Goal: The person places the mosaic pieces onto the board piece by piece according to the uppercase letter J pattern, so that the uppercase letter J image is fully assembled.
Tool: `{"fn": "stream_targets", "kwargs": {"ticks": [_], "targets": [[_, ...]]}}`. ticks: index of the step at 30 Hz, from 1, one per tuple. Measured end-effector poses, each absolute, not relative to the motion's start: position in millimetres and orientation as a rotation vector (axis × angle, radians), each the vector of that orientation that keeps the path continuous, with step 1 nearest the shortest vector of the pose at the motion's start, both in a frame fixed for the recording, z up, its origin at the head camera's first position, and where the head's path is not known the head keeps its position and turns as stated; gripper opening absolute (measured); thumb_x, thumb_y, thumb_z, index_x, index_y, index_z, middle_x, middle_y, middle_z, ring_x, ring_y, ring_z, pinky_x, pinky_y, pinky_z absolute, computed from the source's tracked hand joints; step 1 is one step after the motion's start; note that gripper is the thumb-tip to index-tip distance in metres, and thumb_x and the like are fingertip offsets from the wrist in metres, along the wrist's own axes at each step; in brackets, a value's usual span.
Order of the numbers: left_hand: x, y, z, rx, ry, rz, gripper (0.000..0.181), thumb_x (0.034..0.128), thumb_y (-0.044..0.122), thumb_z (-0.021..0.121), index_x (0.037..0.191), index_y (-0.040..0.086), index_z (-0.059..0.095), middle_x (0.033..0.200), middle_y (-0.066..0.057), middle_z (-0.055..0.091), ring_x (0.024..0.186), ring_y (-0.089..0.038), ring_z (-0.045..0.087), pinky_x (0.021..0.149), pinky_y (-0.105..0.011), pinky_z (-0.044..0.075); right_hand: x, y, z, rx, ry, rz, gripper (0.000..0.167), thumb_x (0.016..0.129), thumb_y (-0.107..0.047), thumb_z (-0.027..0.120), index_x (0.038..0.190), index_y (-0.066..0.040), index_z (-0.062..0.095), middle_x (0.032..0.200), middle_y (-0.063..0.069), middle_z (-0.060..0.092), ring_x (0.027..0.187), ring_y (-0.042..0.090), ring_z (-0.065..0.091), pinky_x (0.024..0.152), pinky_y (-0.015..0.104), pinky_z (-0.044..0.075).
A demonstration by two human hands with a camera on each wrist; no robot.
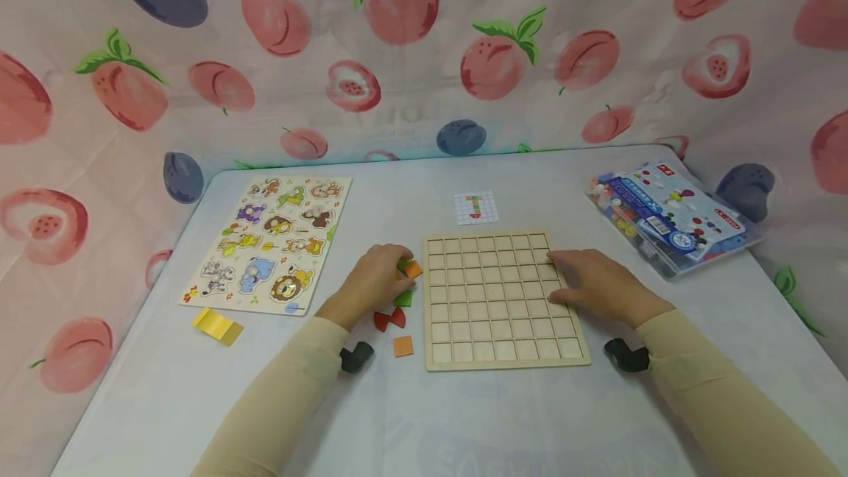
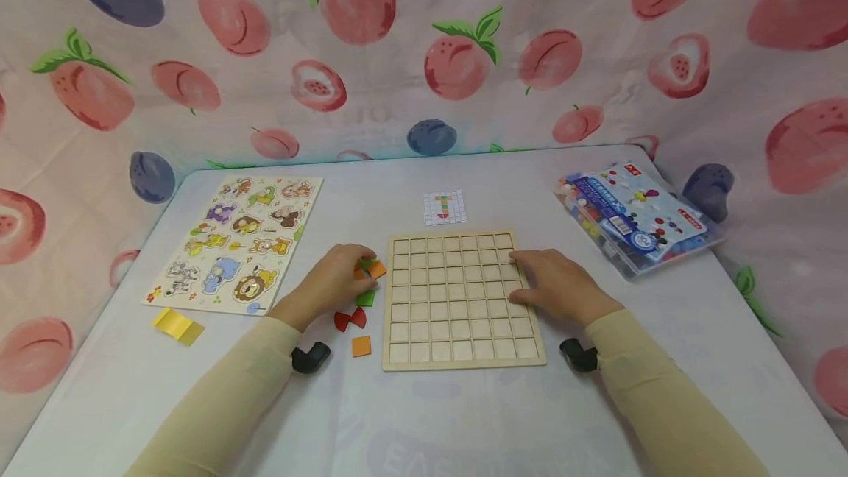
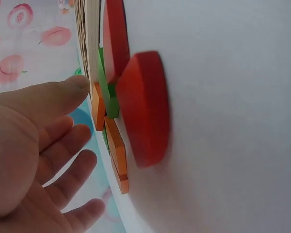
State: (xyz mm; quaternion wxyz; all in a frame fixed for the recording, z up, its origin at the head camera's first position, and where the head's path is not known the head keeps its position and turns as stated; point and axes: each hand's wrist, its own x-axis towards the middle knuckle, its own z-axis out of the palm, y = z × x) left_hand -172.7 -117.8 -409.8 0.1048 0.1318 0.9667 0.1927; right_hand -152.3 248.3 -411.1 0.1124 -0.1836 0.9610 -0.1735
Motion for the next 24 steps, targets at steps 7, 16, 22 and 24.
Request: {"fn": "stream_targets", "kwargs": {"ticks": [7, 16, 22, 24], "targets": [[-174.1, -113.1, -410.5, 0.362, 2.817, 0.549, 0.043, 0.0892, 0.023, 0.078, 0.127, 0.006, 0.064, 0.111, -0.003, 0.063, 0.099, -0.021, 0.051, 0.087, -0.031, 0.049, -151.9, 245.5, -411.5, -0.557, 2.809, -0.546, 0.065, 0.091, -0.028, 0.075, 0.142, 0.005, 0.051, 0.139, 0.028, 0.053, 0.129, 0.047, 0.047, 0.107, 0.06, 0.034], [-176.3, -110.3, -411.7, 0.366, 2.84, 0.546, 0.041, 0.0897, 0.022, 0.077, 0.125, 0.006, 0.065, 0.112, -0.004, 0.063, 0.099, -0.022, 0.052, 0.088, -0.033, 0.05, -152.3, 245.7, -413.1, -0.554, 2.798, -0.574, 0.063, 0.091, -0.028, 0.075, 0.14, 0.004, 0.053, 0.137, 0.028, 0.055, 0.127, 0.048, 0.048, 0.105, 0.06, 0.036], [-177.8, -109.5, -412.0, 0.342, 2.832, 0.551, 0.039, 0.0908, 0.02, 0.076, 0.125, 0.007, 0.065, 0.113, -0.004, 0.063, 0.1, -0.023, 0.052, 0.09, -0.035, 0.05, -153.1, 245.6, -414.1, -0.555, 2.789, -0.58, 0.063, 0.092, -0.029, 0.074, 0.141, 0.004, 0.052, 0.138, 0.027, 0.054, 0.127, 0.047, 0.048, 0.105, 0.059, 0.036], [-178.1, -109.5, -412.2, 0.331, 2.827, 0.553, 0.038, 0.0913, 0.02, 0.075, 0.126, 0.008, 0.064, 0.113, -0.004, 0.063, 0.1, -0.023, 0.052, 0.09, -0.035, 0.05, -153.3, 245.9, -414.1, -0.555, 2.785, -0.581, 0.063, 0.092, -0.03, 0.074, 0.141, 0.003, 0.052, 0.138, 0.027, 0.054, 0.128, 0.048, 0.048, 0.106, 0.059, 0.036]]}}
